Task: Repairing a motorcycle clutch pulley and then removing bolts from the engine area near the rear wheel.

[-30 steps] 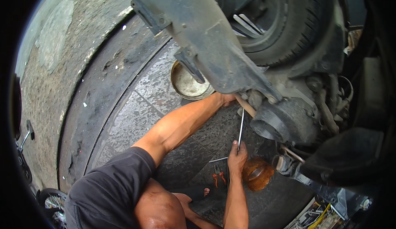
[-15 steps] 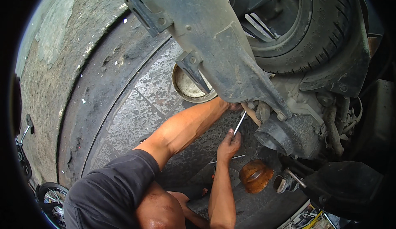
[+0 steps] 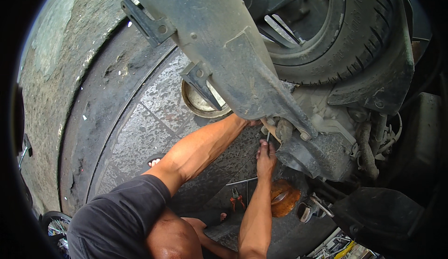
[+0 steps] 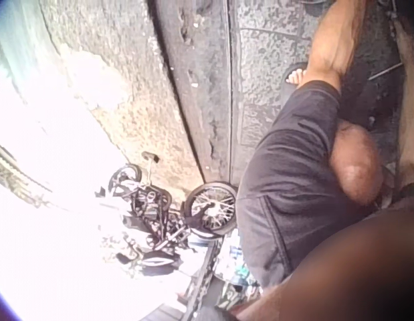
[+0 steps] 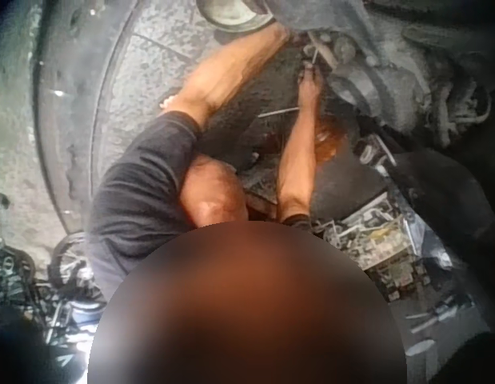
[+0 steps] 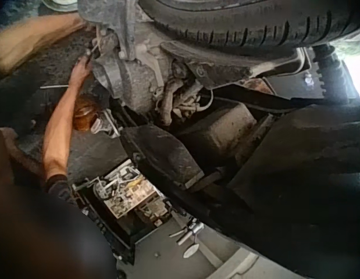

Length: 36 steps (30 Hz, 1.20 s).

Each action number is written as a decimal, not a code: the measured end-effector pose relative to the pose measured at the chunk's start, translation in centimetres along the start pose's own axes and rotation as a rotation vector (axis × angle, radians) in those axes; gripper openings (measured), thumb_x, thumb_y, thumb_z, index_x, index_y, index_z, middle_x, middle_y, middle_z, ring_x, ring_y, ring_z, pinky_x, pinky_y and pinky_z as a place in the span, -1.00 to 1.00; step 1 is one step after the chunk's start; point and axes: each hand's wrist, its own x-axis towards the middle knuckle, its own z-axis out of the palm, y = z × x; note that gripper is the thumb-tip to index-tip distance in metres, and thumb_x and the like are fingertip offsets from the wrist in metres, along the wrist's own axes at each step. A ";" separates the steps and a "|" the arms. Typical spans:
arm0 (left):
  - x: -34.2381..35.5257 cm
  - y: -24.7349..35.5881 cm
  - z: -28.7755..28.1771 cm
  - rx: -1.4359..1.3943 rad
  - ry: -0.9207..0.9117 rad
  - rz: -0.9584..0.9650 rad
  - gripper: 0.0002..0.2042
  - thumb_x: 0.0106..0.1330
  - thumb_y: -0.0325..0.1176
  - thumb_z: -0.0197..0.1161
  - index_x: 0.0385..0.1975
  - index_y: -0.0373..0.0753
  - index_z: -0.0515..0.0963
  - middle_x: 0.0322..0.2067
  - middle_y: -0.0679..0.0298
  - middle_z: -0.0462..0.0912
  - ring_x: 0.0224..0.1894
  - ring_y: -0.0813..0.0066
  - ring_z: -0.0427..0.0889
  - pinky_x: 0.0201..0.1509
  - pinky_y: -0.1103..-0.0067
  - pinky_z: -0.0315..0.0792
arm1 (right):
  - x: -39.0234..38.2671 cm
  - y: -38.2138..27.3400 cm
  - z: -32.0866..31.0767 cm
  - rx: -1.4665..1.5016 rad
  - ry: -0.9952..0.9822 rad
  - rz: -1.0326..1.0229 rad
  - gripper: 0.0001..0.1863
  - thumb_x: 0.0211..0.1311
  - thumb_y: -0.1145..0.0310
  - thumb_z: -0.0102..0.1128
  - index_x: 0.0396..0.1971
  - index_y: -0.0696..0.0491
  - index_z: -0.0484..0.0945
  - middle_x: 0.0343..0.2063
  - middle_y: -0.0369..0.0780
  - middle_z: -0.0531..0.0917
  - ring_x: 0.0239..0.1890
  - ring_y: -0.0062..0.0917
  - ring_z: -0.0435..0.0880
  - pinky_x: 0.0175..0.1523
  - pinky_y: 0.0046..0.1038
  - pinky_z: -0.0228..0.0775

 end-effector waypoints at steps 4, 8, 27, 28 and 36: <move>1.0 -1.7 -1.7 0.242 0.434 -0.011 -0.62 0.34 -0.16 0.08 0.03 -0.26 0.44 -0.01 0.20 0.55 0.08 0.29 0.50 0.30 0.43 0.34 | 0.9 1.3 -0.8 -0.258 0.096 -0.130 -0.72 0.37 0.21 0.05 -0.20 0.13 0.56 -0.59 -0.45 0.36 -0.60 -0.79 0.25 -0.51 -0.71 0.08; 0.2 -1.7 -2.8 0.111 0.553 -0.024 -0.61 0.35 -0.13 0.04 0.03 -0.27 0.43 -0.01 0.19 0.54 0.08 0.28 0.50 0.29 0.43 0.34 | 0.1 0.0 -0.2 -0.191 0.023 0.055 -0.59 0.37 0.05 0.01 -0.15 0.13 0.56 -0.52 -0.24 0.58 -0.48 -0.49 0.52 -0.27 -0.49 0.34; -2.9 1.8 -4.1 -0.765 0.055 -0.309 -0.58 0.34 -0.07 0.00 0.01 -0.26 0.44 0.01 0.11 0.52 0.10 0.22 0.49 0.29 0.30 0.32 | 9.4 6.4 -10.1 0.148 -0.324 0.378 -0.13 0.27 -0.35 -0.38 -0.19 0.28 0.53 -0.38 0.00 0.67 -0.27 -0.11 0.67 -0.05 -0.16 0.53; -1.3 -0.5 -3.1 -0.461 0.114 -0.158 -0.61 0.33 -0.11 0.03 0.01 -0.25 0.44 0.01 0.12 0.52 0.09 0.22 0.49 0.30 0.30 0.31 | 8.0 6.7 -9.2 0.348 -0.388 0.404 -0.18 0.27 -0.30 -0.32 -0.14 0.27 0.51 -0.34 -0.02 0.65 -0.24 -0.13 0.65 -0.05 -0.15 0.52; 0.0 0.2 -0.9 -0.040 0.285 0.020 -0.64 0.34 -0.15 0.03 0.02 -0.24 0.44 0.01 0.15 0.52 0.10 0.25 0.48 0.31 0.23 0.27 | 8.6 7.8 -9.6 0.430 -0.465 0.398 -0.24 0.27 -0.26 -0.21 -0.05 0.23 0.48 -0.25 0.01 0.66 -0.18 -0.13 0.64 -0.03 -0.13 0.48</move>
